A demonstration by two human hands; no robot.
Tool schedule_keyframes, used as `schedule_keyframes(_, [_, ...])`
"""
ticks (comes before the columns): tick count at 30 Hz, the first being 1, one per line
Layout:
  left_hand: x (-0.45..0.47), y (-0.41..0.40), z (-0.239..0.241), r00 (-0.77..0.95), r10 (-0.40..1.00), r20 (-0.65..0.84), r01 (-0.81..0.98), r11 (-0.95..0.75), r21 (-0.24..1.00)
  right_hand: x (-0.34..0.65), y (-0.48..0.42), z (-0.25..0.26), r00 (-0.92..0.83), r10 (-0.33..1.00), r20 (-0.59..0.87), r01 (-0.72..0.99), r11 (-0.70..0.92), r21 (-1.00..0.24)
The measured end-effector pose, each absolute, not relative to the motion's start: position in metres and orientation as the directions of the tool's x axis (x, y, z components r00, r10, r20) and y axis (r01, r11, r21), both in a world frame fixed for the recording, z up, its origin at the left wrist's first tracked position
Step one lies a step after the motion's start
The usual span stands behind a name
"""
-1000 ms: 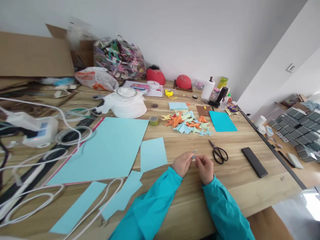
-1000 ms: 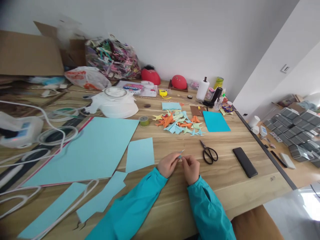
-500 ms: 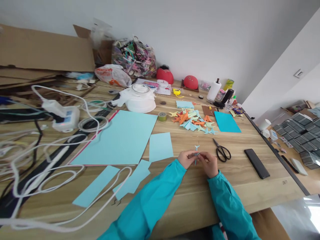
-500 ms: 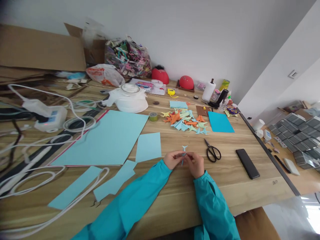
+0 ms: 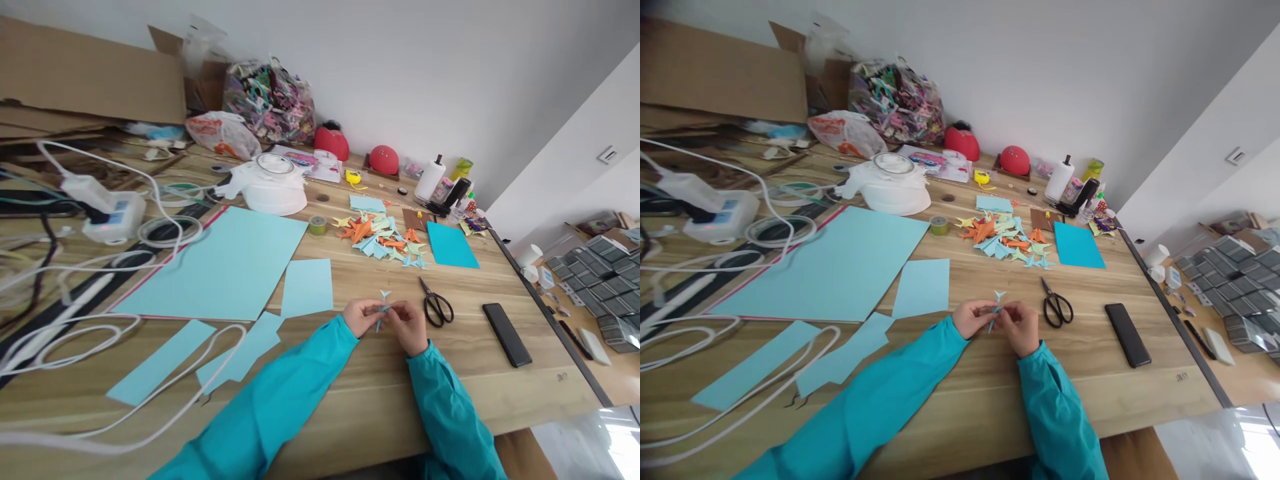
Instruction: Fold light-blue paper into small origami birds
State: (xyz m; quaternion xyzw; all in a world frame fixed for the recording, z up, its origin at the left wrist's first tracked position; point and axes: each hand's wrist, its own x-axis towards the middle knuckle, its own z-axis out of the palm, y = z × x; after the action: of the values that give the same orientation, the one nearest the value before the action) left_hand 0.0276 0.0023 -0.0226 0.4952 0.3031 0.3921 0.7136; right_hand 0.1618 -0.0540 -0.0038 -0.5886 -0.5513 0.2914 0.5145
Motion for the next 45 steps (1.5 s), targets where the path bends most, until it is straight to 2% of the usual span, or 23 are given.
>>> schedule_keyframes(2, [0.027,0.001,-0.023,0.472,0.881,-0.025,-0.244,0.158,0.957,0.158,-0.056,-0.001,0.217,0.938,0.271,0.452,0.149,-0.879])
schedule_keyframes(6, [0.026,-0.002,-0.019,0.410,0.910,0.056,-0.185,0.023,0.982,0.151,-0.060,0.000,0.197,0.872,0.449,0.740,0.168,-0.651])
schedule_keyframes(9, [0.026,-0.003,-0.014,0.408,0.909,0.080,-0.199,0.003,0.980,0.148,-0.062,-0.001,0.185,0.827,0.531,0.824,0.164,-0.543])
schedule_keyframes(12, [0.026,-0.003,-0.010,0.425,0.902,0.070,-0.239,0.037,0.970,0.148,-0.063,0.002,0.145,0.818,0.557,0.850,0.185,-0.493])
schedule_keyframes(15, [0.026,-0.003,-0.007,0.447,0.895,0.019,-0.286,0.123,0.950,0.148,-0.065,0.009,0.157,0.845,0.511,0.792,0.201,-0.576])
schedule_keyframes(20, [0.026,-0.001,-0.010,0.481,0.875,-0.051,-0.319,0.229,0.920,0.151,-0.065,0.016,0.182,0.902,0.391,0.555,0.234,-0.798])
schedule_keyframes(26, [0.025,0.001,-0.012,0.534,0.842,-0.081,-0.307,0.282,0.909,0.155,-0.058,0.011,0.142,0.944,0.297,0.355,0.232,-0.906])
schedule_keyframes(33, [0.025,0.002,-0.014,0.535,0.841,-0.086,-0.280,0.272,0.920,0.156,-0.058,0.008,0.168,0.946,0.278,0.323,0.213,-0.922])
schedule_keyframes(39, [0.024,0.000,-0.014,0.509,0.859,-0.065,-0.264,0.227,0.938,0.153,-0.059,0.010,0.158,0.929,0.336,0.444,0.237,-0.864])
schedule_keyframes(45, [0.022,-0.001,-0.010,0.517,0.855,0.042,-0.196,0.071,0.978,0.149,-0.062,0.009,0.167,0.893,0.418,0.545,0.270,-0.794])
